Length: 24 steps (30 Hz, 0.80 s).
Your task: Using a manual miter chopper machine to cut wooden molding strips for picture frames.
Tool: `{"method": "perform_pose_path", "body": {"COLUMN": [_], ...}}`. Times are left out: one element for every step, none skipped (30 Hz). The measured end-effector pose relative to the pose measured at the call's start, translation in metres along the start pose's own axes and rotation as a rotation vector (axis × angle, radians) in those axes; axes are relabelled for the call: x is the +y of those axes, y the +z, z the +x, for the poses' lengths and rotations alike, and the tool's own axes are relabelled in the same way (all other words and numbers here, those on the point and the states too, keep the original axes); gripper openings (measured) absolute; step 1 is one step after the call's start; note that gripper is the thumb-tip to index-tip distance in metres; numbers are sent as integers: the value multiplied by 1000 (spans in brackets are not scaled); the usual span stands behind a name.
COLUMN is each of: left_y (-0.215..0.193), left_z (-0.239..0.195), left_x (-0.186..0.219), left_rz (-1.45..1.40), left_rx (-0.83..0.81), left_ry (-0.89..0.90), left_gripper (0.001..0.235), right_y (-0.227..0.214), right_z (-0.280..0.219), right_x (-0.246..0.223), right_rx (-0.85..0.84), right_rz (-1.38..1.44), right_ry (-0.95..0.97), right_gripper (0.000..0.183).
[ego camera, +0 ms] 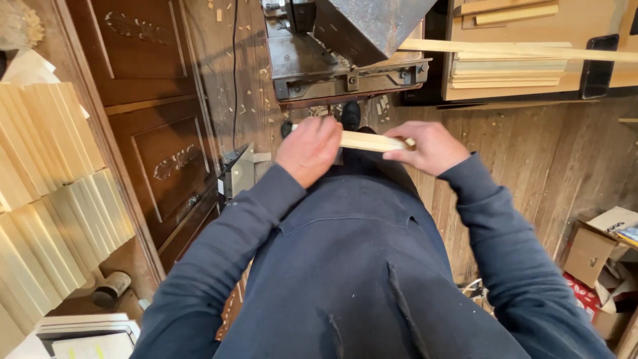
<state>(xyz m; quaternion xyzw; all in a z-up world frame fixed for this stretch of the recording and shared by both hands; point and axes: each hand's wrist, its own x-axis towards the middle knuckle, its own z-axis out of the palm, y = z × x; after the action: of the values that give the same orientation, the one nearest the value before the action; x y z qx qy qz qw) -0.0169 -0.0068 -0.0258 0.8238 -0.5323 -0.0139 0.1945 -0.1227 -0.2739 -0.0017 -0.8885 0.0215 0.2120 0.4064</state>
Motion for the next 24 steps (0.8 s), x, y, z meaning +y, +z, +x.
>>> {"method": "perform_pose_path", "body": {"left_y": [3,7,12,18,24,30,38,47,56,63,71,79,80,81,81,83,83,82,83,83,83,82,82,82], "left_z": [12,24,36,50,65,82,96,111,124,132,141,149,152,154,155,156,154,152,151,150,152,156,158,159], "left_x": [7,13,23,28,34,40,42,44,49,49,50,52,51,51,53,53,53,54,57,60,60,59,61,63], "left_rz": [-2,15,29,26,10,-4,4,38,64,64,50,36,39,4,-36,-38,-25,-12,-10,-15,-14,-7,23,53], "left_rx": [-2,34,68,64,91,119,122,138,150,148,124,100,99,90,79,75,67,58,53,6,-33,-29,-43,-57], "left_ry": [-6,4,8,-5,-17,-30,-49,-50,-52,-71,-106,-141,-148,-201,-253,-260,-249,-237,-241,-269,-294,-294,-272,-251], "left_gripper": [23,16,9,9,9,8,8,10,11,11,9,8,8,7,7,7,9,11,11,10,8,8,8,9], "right_y": [-10,-20,-31,-41,-54,-68,-81,-93,-105,-116,-125,-135,-145,-155,-164,-171,-174,-178,-173,-168,-165,-162,-158,-152], "right_z": [-1,-1,-3,-5,-5,-4,2,8,11,17,23,29,37,44,49,59,68,77,82,88,97,101,104,106], "right_x": [11,22,35,47,60,73,85,97,108,120,133,145,157,169,180,185,188,190,199,208,216,219,223,227], "right_rx": [-6,-28,-58,-71,-95,-120,-133,-134,-138,-156,-192,-228,-235,-195,-156,-164,-98,-32,-36,-82,-121,-117,-168,-220], "right_rz": [1,-18,-37,-36,-17,1,-5,-15,-22,-25,31,86,86,92,101,103,3,-97,-92,-179,-271,-272,-329,-387], "right_ry": [0,37,73,72,127,183,169,158,155,149,169,190,185,125,68,69,41,12,10,3,-9,-16,-47,-77], "right_gripper": [42,44,46,46,45,45,45,44,43,43,42,42,42,39,38,38,42,48,48,52,57,57,55,54]}}
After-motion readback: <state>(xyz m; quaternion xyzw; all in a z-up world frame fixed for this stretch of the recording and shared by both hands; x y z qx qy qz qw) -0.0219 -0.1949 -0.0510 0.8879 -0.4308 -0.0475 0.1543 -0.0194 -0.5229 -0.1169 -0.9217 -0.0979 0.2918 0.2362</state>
